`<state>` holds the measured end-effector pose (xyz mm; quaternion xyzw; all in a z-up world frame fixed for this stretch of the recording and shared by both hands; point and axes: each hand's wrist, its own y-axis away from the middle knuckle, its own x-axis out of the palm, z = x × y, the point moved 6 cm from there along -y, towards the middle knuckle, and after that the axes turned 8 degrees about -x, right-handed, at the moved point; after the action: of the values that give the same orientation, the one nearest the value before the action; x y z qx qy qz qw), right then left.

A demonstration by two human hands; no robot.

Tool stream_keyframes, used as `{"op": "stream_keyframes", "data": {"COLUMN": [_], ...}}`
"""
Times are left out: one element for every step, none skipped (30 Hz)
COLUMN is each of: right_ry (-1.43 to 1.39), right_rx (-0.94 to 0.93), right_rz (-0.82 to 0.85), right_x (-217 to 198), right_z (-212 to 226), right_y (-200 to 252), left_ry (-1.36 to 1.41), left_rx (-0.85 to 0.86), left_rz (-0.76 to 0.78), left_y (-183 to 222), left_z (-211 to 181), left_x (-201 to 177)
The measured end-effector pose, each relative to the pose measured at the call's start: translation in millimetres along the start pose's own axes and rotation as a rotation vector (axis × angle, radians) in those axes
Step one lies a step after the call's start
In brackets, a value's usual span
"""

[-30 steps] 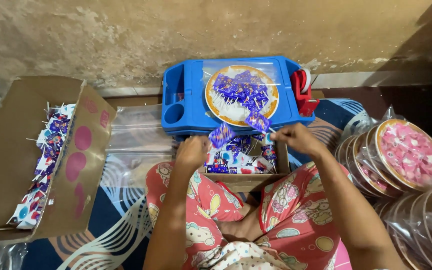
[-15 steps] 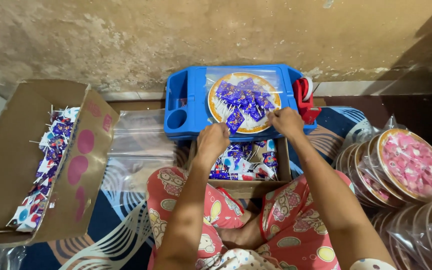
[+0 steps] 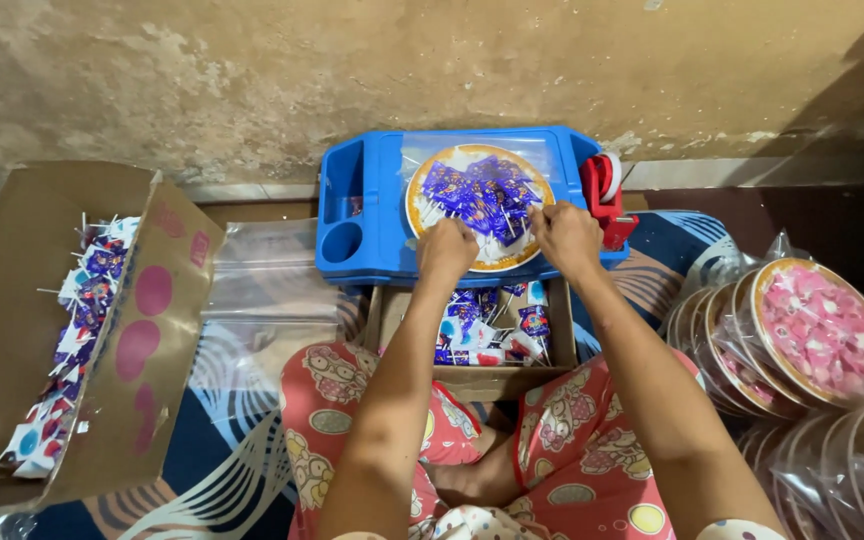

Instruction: A person sitting on the floor is arranging small blue packets onto a decorative plate inside a blue plastic tray, taking the packets from a nearby cardboard box.

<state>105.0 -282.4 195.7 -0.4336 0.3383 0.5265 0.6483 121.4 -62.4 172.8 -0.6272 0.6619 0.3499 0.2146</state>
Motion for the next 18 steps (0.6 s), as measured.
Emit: {"op": "stream_keyframes", "data": {"right_ry": [0.000,0.033,0.066,0.066,0.087,0.109,0.108,0.092,0.076,0.075,0.016,-0.043,-0.042,-0.250,-0.461,-0.462,-0.562,-0.662], "right_rx": [0.003,-0.025,-0.054,-0.052,-0.095,-0.138,-0.137,-0.170,-0.205,-0.205,-0.216,-0.227,-0.227,-0.315,-0.397,-0.392,-0.341,-0.287], "right_rz": [0.000,-0.026,-0.050,-0.048,-0.056,-0.064,-0.061,-0.067,-0.076,-0.076,-0.114,-0.153,-0.151,-0.187,-0.214,-0.206,-0.125,-0.044], "right_x": [3,5,7,4,1,-3,-9,-15,-22,-20,-19,-17,-15,-14,-12,-7,2,12], "right_z": [-1,0,1,8,19,30,37,45,55,48,41,34,23,17,10,7,1,-3], "right_y": [0,-1,-1,3,6,9,13,16,19,19,23,26,32,40,52,62,73,85], "left_ry": [-0.001,0.003,0.007,0.006,-0.008,-0.022,-0.023,-0.043,-0.063,-0.064,-0.030,0.003,0.004,-0.006,-0.018,-0.019,-0.024,-0.029], "left_rx": [0.001,-0.042,-0.087,-0.089,-0.104,-0.118,-0.121,-0.114,-0.104,-0.105,-0.126,-0.148,-0.149,-0.191,-0.240,-0.247,-0.290,-0.332], "left_rz": [0.003,-0.028,-0.058,-0.055,-0.085,-0.115,-0.113,-0.108,-0.104,-0.105,-0.094,-0.082,-0.081,-0.106,-0.125,-0.119,-0.130,-0.141], "left_y": [-6,-12,-18,-17,-16,-15,-4,6,16,31,47,63,67,71,79,76,75,76], "left_z": [-2,-1,1,-2,-4,-5,-8,-11,-16,-15,-12,-9,8,27,50,72,98,125], "left_x": [0,-2,-3,-8,-15,-22,-30,-37,-45,-55,-63,-72,-68,-67,-63,-57,-51,-45]}}
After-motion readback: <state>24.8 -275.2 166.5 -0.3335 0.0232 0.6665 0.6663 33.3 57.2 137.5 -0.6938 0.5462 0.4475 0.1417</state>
